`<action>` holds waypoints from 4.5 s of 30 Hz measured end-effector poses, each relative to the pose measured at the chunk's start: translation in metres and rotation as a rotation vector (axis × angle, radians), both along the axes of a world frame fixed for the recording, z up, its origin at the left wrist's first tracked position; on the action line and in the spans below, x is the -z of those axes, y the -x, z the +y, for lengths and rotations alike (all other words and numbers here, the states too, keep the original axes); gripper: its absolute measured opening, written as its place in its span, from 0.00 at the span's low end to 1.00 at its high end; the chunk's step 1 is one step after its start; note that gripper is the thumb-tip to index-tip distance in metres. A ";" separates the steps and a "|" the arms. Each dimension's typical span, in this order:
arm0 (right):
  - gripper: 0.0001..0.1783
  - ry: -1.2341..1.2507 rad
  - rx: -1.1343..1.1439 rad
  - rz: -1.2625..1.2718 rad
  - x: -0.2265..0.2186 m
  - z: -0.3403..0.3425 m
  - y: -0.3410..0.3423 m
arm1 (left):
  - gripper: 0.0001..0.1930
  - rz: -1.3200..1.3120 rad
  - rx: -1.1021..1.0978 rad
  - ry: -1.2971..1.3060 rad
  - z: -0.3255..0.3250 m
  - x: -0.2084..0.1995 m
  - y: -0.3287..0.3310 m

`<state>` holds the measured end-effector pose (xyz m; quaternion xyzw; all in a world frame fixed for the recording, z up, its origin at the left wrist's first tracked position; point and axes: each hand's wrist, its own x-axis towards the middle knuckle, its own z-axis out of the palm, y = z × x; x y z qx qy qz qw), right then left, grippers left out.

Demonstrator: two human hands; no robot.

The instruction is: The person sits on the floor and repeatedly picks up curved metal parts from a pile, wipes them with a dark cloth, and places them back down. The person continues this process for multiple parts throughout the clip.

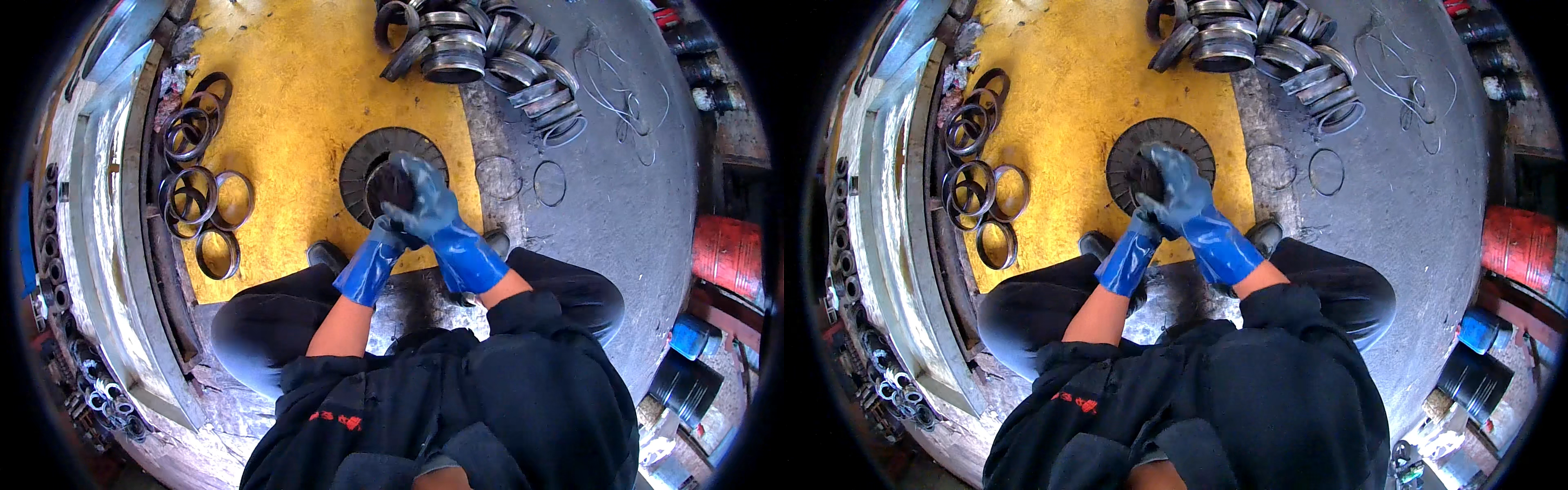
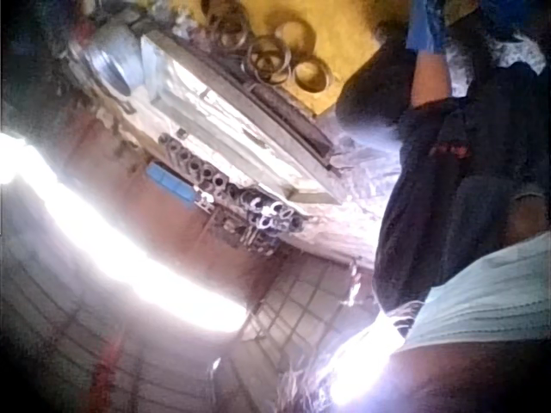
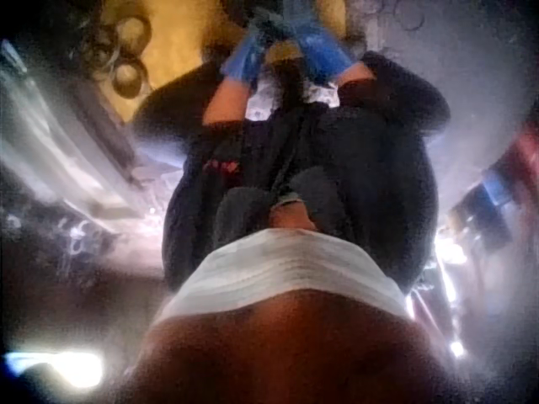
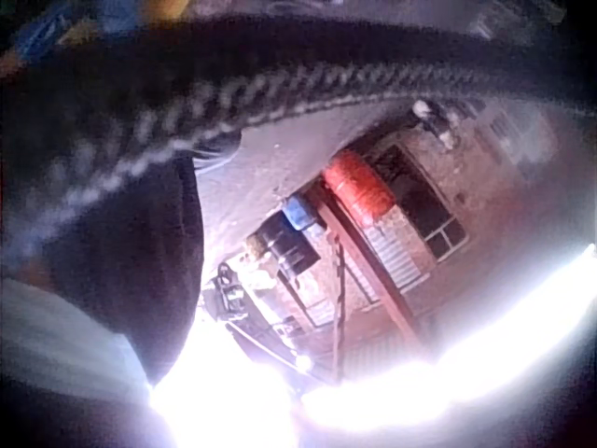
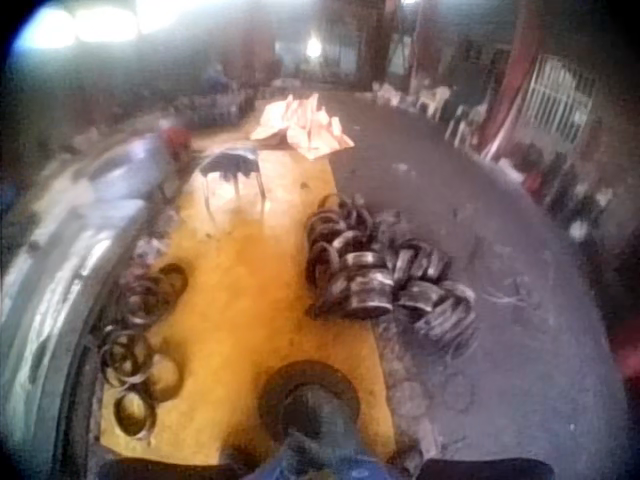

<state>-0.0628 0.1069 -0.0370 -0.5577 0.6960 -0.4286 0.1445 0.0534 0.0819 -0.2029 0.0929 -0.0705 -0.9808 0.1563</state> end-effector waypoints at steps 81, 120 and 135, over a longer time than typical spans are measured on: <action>0.28 0.291 0.082 0.011 0.000 0.026 -0.039 | 0.17 -0.654 -0.099 0.243 -0.012 -0.052 -0.031; 0.15 -0.116 0.123 -1.368 -0.059 0.102 0.234 | 0.13 -1.297 -0.354 1.769 -0.190 -0.302 -0.227; 0.11 0.119 0.460 -1.375 -0.148 0.090 0.225 | 0.12 -1.031 -0.616 0.991 -0.185 -0.362 -0.229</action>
